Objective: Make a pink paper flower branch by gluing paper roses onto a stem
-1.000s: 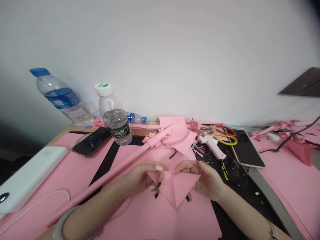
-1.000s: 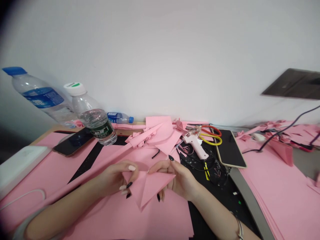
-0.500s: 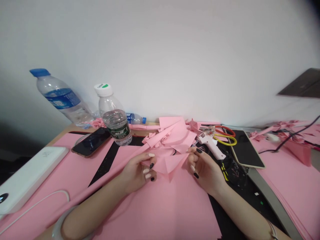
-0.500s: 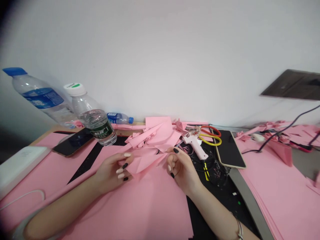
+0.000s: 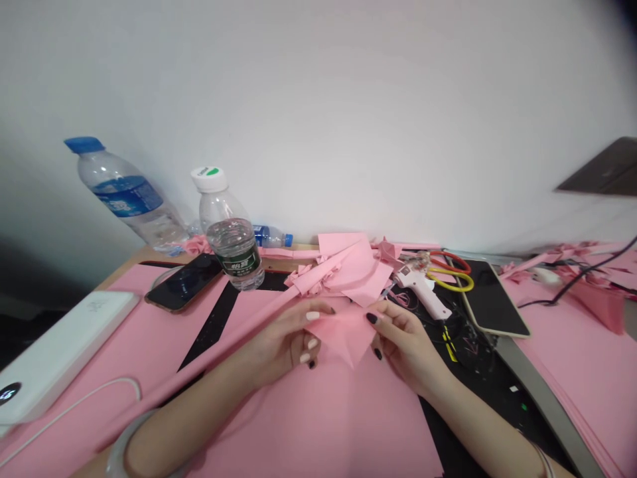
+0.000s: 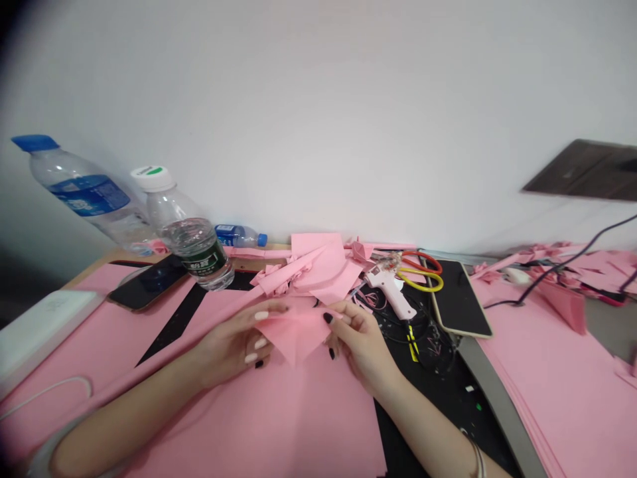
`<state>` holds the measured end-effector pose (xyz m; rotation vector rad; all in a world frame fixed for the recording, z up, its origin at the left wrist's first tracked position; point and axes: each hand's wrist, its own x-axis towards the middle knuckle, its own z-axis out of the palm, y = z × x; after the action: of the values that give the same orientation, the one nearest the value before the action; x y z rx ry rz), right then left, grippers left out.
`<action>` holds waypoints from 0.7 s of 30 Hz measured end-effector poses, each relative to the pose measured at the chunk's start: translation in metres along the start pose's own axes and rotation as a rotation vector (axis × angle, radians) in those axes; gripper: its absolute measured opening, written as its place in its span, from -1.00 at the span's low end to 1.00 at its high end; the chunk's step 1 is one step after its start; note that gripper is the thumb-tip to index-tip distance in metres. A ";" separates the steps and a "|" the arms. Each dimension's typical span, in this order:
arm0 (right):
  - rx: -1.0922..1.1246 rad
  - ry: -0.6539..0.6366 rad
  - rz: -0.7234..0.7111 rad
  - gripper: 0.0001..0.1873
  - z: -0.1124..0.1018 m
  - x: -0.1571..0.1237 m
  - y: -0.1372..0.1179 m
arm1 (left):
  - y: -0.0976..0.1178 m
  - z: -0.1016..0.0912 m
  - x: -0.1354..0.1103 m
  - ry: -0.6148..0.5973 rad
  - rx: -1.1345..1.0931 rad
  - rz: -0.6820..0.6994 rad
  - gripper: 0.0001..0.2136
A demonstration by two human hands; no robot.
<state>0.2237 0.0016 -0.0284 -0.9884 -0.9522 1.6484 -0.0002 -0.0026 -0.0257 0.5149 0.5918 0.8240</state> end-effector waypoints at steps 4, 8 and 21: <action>0.030 0.045 -0.019 -0.72 0.000 0.001 -0.002 | -0.003 0.000 0.004 0.058 0.004 0.090 -0.68; 0.085 0.047 0.021 -0.76 0.001 0.000 -0.006 | -0.005 0.001 0.006 0.163 0.059 0.136 -0.77; 0.214 -0.023 0.057 -0.72 -0.003 0.001 -0.009 | -0.001 -0.001 0.007 0.206 -0.021 0.217 -0.69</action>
<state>0.2293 0.0056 -0.0213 -0.8591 -0.7501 1.7717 0.0034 0.0026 -0.0293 0.4832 0.7240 1.0973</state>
